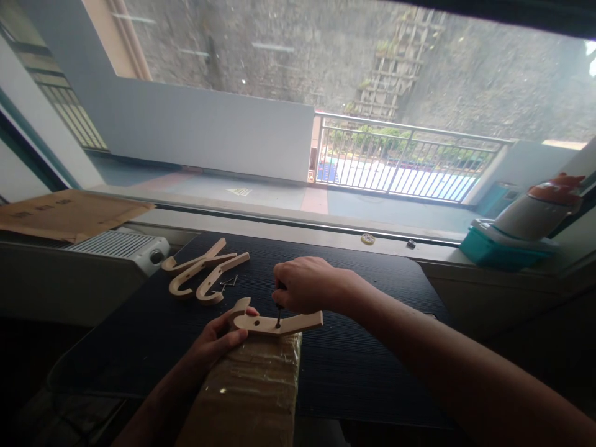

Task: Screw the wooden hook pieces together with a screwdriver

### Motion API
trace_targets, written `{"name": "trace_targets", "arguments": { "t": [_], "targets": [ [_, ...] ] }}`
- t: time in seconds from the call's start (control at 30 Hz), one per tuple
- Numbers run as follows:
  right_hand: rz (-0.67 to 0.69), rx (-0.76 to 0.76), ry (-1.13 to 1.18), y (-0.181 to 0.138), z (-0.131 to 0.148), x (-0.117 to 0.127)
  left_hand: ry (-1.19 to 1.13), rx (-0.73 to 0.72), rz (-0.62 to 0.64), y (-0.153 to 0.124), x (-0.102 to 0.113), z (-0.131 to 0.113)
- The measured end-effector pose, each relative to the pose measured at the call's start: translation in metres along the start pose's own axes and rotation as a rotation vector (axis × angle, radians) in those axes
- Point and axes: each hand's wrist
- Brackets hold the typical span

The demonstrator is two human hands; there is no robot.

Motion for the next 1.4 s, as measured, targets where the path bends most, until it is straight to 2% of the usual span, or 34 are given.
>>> {"name": "trace_targets", "arguments": {
  "t": [0.1,0.2,0.3,0.47,0.6,0.73,0.9,1.1,1.2,1.27,1.4],
  "targets": [
    [-0.042,-0.136,-0.025,0.002,-0.003,-0.009,0.006,-0.007,0.015,0.000,0.000,0.000],
    [-0.043,-0.182,-0.131,0.005,0.002,-0.010,-0.008,-0.015,0.039,-0.001,0.000,0.000],
    [-0.009,-0.155,-0.185,0.002,0.011,-0.001,-0.020,-0.009,0.063,-0.002,0.001,0.000],
    [0.027,-0.016,-0.113,-0.010,0.017,0.016,-0.013,0.010,0.093,-0.001,0.003,-0.001],
    [0.064,0.027,-0.081,-0.011,0.020,0.018,-0.037,0.018,0.070,-0.001,0.002,-0.001],
    [0.030,0.018,-0.108,-0.007,0.020,0.009,-0.041,0.016,0.065,-0.002,0.001,-0.002],
    [-0.026,-0.073,-0.070,-0.008,0.014,0.001,-0.024,0.015,0.051,-0.003,-0.001,-0.002],
    [-0.029,-0.145,-0.130,-0.005,0.016,-0.003,-0.048,-0.036,0.016,-0.003,-0.004,0.000],
    [0.019,-0.183,-0.140,-0.006,0.019,0.002,-0.053,-0.051,0.025,-0.003,-0.005,0.001],
    [0.034,-0.158,-0.123,-0.009,0.020,0.008,-0.042,-0.065,0.016,-0.004,-0.005,0.001],
    [0.014,-0.006,-0.064,-0.015,0.023,0.017,-0.028,-0.065,-0.006,-0.004,-0.005,0.001]
  ]
}}
Point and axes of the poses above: each hand's wrist, its own y-axis towards the middle knuckle, its own x-axis out of the back of the hand, z = x × y, and after that the axes turned 15 degrees about x, right-handed
